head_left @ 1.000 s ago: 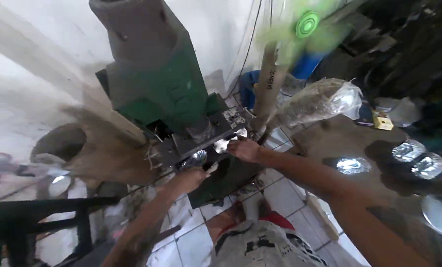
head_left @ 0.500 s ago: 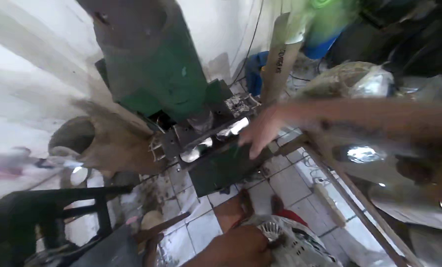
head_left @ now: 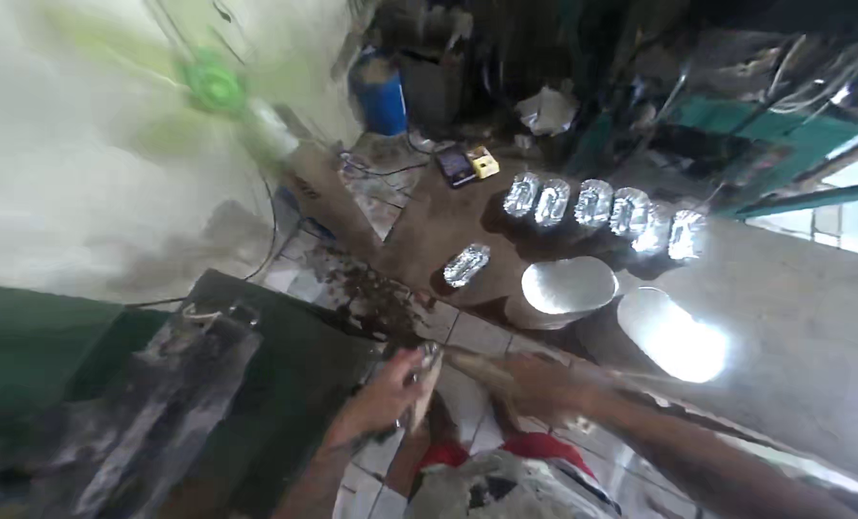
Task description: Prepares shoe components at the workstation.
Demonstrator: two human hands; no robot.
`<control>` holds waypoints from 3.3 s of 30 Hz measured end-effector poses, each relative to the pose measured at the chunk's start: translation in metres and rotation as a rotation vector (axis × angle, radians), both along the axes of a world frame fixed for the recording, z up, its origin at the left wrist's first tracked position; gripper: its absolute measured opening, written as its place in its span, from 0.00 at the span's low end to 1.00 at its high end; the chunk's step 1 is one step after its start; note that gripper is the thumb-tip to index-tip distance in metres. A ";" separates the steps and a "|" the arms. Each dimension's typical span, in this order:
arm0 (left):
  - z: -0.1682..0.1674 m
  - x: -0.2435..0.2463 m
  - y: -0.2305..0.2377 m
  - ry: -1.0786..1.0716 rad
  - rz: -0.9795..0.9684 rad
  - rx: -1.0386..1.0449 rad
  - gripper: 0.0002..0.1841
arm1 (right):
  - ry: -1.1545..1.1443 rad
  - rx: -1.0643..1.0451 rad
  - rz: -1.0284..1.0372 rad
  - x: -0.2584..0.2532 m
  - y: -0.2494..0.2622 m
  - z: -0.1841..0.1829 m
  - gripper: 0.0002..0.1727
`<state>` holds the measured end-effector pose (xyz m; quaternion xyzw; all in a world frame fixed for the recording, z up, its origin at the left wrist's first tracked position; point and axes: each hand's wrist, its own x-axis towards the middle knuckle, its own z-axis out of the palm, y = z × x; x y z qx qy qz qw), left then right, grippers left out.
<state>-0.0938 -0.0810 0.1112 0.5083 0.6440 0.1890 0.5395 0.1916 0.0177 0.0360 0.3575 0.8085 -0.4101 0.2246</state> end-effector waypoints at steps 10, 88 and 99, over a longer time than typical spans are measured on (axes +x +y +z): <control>-0.083 0.042 0.248 0.557 -0.539 0.112 0.19 | -0.133 0.086 -0.312 0.105 -0.033 -0.181 0.56; -0.112 0.112 0.079 -0.131 -0.303 -0.260 0.25 | -0.297 -0.347 -0.619 0.156 -0.162 -0.117 0.22; 0.033 -0.149 0.065 -0.383 0.951 0.490 0.20 | 0.192 -0.161 -0.370 0.086 -0.124 -0.040 0.20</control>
